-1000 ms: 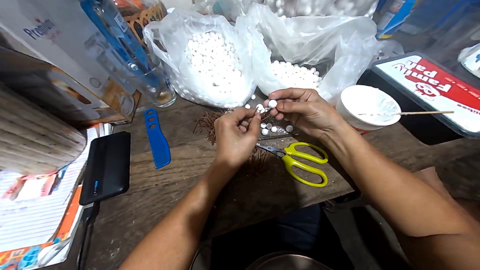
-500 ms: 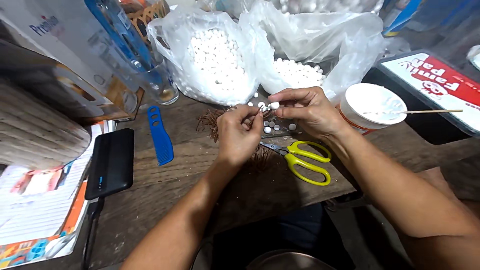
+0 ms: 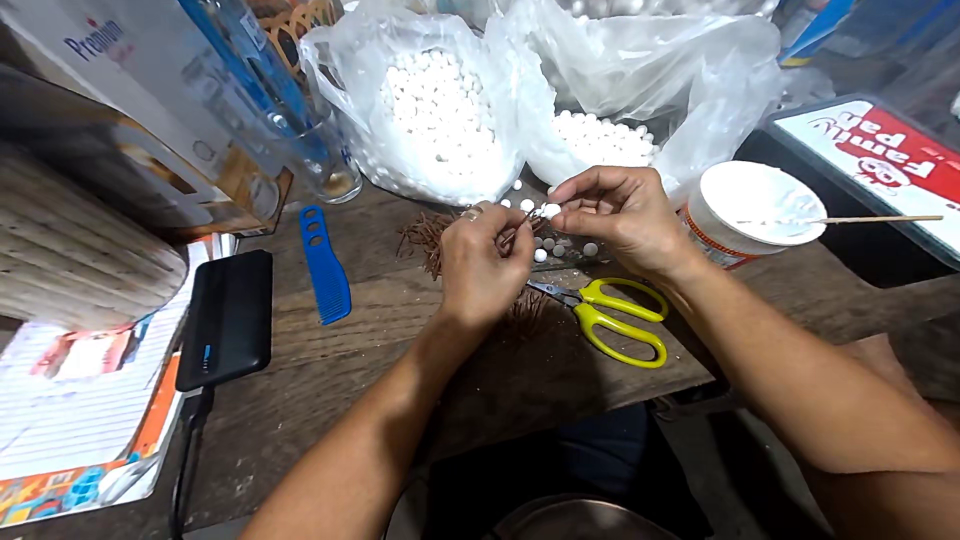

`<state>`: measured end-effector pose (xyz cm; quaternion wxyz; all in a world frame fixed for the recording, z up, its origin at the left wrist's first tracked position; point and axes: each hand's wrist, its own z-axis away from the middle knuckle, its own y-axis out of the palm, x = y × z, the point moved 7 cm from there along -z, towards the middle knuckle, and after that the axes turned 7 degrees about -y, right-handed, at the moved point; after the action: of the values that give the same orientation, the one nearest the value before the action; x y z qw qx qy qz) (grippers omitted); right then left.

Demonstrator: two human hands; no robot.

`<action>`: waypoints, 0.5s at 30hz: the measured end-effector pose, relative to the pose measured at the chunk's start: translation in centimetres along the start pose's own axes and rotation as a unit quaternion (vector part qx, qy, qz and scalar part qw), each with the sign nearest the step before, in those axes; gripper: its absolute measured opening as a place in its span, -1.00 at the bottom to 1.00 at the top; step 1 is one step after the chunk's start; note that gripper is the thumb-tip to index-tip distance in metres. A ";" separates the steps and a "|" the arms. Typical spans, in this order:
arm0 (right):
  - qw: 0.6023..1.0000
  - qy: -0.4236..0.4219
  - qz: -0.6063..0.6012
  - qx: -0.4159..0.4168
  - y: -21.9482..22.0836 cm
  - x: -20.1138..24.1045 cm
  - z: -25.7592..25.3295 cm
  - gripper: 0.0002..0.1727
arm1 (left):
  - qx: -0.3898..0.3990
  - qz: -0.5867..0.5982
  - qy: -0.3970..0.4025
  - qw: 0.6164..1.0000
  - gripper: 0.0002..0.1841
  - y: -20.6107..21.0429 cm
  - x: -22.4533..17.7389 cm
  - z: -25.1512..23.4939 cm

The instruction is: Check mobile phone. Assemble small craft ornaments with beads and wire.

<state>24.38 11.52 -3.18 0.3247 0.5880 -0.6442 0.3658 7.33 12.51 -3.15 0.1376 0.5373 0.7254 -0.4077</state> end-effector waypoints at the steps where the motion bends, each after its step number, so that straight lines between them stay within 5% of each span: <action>1: 1.000 -0.004 0.007 0.001 0.0 0.1 0.0 -0.72 | -0.005 -0.004 -0.005 1.000 -0.93 -0.1 -0.5 -0.1; 15: 0.997 -0.037 0.061 0.012 0.3 0.6 0.1 -0.75 | -0.030 -0.056 0.059 0.996 -0.90 0.1 -1.1 0.1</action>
<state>24.02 11.13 -2.79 0.2707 0.5643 -0.6864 0.3703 7.85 11.78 -2.58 0.0874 0.5142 0.7734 -0.3604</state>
